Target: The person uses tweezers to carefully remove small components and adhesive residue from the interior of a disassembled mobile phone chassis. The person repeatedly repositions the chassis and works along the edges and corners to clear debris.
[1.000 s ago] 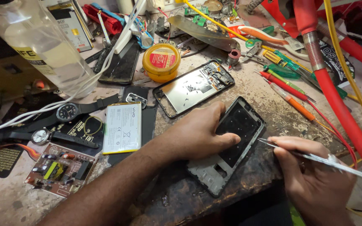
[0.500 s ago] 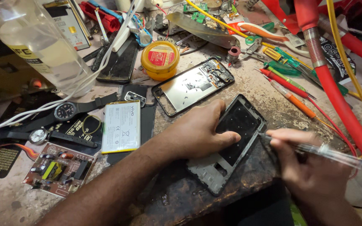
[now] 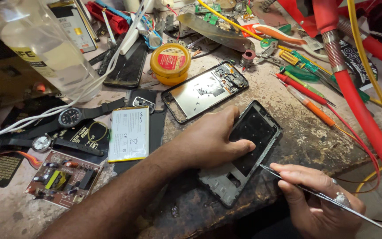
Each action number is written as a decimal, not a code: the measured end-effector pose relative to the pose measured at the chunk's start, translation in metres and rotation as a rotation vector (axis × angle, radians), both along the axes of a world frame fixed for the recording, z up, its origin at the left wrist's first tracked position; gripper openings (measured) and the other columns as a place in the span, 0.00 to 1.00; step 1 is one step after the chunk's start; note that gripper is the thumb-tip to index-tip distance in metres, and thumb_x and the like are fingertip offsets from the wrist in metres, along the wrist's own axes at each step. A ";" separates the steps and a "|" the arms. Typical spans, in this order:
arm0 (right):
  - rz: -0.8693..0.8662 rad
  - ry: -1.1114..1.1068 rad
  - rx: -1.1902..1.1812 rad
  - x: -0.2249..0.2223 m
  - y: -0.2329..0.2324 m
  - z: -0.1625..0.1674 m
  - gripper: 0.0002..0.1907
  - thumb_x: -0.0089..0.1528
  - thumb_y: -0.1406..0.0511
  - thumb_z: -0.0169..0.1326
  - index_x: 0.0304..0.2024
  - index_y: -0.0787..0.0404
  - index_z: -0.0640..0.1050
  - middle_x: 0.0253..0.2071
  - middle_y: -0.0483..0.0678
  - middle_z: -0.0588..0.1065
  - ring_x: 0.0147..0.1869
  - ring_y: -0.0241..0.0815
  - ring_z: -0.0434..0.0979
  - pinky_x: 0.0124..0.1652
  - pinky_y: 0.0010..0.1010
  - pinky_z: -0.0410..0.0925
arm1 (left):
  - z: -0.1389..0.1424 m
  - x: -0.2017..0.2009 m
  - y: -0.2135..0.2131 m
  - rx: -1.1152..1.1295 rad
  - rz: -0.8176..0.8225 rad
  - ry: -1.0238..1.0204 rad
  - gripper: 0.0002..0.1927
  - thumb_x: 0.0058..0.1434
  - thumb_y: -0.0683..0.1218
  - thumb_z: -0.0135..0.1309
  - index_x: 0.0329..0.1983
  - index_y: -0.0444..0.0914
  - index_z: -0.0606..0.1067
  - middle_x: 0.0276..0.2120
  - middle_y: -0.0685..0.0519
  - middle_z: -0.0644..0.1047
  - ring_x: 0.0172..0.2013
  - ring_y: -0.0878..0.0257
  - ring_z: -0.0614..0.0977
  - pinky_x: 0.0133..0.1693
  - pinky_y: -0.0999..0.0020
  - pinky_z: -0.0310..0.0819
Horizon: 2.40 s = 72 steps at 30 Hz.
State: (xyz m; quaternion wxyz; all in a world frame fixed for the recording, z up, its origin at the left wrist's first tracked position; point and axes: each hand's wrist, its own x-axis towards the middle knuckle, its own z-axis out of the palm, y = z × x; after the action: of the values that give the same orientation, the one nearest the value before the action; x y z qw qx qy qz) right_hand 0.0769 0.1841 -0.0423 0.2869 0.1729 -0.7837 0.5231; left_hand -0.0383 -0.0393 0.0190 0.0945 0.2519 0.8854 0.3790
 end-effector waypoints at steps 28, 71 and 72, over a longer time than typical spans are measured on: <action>-0.070 0.029 0.277 -0.008 -0.007 0.023 0.08 0.60 0.74 0.62 0.41 0.63 0.79 0.42 0.52 0.83 0.47 0.38 0.86 0.48 0.25 0.77 | -0.002 0.001 0.001 -0.024 0.010 0.007 0.30 0.53 0.60 0.62 0.48 0.35 0.71 0.38 0.39 0.80 0.44 0.46 0.83 0.44 0.54 0.76; -0.137 0.076 0.241 0.000 -0.003 0.013 0.10 0.59 0.68 0.65 0.41 0.60 0.79 0.39 0.49 0.81 0.45 0.39 0.84 0.48 0.26 0.74 | -0.002 0.000 0.000 -0.048 0.013 0.009 0.30 0.54 0.61 0.61 0.48 0.34 0.71 0.40 0.38 0.80 0.45 0.45 0.83 0.45 0.53 0.75; -0.176 0.055 0.241 -0.001 -0.004 0.013 0.09 0.60 0.69 0.65 0.41 0.61 0.80 0.39 0.49 0.81 0.44 0.38 0.83 0.46 0.25 0.74 | -0.002 0.000 0.000 -0.044 0.014 0.007 0.30 0.54 0.61 0.61 0.48 0.35 0.70 0.40 0.38 0.80 0.45 0.45 0.82 0.45 0.53 0.75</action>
State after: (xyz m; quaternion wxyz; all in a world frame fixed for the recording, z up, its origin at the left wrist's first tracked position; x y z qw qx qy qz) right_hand 0.0762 0.1801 -0.0297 0.3302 0.1507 -0.8447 0.3933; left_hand -0.0381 -0.0391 0.0173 0.0946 0.2449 0.8957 0.3590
